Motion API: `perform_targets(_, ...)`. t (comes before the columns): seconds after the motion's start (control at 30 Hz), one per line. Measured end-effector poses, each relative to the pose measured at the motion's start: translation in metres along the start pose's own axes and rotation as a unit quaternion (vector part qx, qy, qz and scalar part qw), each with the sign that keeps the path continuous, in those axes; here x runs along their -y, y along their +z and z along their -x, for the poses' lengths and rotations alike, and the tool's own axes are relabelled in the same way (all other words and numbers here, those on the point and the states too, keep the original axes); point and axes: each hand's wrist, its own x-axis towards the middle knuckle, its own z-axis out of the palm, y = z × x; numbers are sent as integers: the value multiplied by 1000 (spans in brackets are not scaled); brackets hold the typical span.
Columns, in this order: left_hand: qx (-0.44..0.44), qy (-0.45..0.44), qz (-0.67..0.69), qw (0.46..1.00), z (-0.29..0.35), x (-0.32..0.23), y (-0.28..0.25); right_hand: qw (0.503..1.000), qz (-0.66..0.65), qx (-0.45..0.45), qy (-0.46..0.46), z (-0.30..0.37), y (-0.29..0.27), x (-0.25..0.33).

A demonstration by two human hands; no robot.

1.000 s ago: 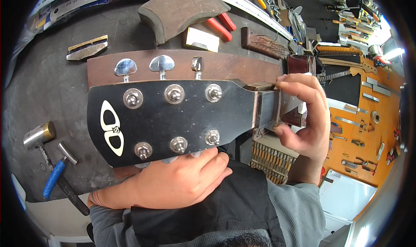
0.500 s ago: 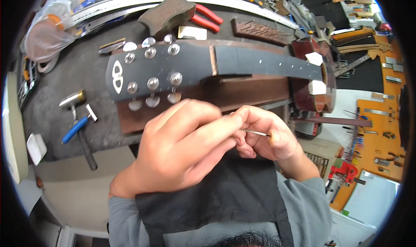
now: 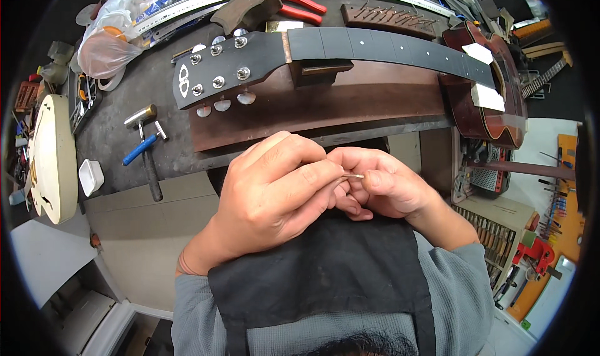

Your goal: The person installs a metal fret wire into a slot on a guitar neck. They use a hammer and a fret hammering tool to tap the fret into place, working from the headstock end towards the body. The person repeatedly checks the alignment and taps the fret to ensure it is seated correctly.

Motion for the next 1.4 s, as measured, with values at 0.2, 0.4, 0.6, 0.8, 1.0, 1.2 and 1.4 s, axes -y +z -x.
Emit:
perform_targets(0.2, 15, 28, -23, 999, -3, -6, 2, 997, -52, 51, -10, 9, -11, -7)
perform_targets(0.4, 28, 37, -23, 999, -5, -7, 9, 993, -82, 81, -12, 16, -18, -10)
perform_targets(0.6, 30, 27, -18, 999, -8, -8, 13, 990, -106, 94, 0, 19, -23, -12)
perform_targets(0.8, 31, 12, -19, 999, -9, -9, 16, 987, -121, 110, -3, 18, -28, -14)
perform_targets(1.0, 33, -18, -9, 999, -9, -9, 17, 984, -143, 103, -3, 17, -28, -13)
perform_targets(1.2, 50, -76, 61, 994, -9, -4, 19, 988, -139, 71, -14, 17, -31, -18)
perform_targets(1.4, 50, -130, 138, 981, -5, 0, 24, 991, -125, 55, -10, 15, -31, -18)
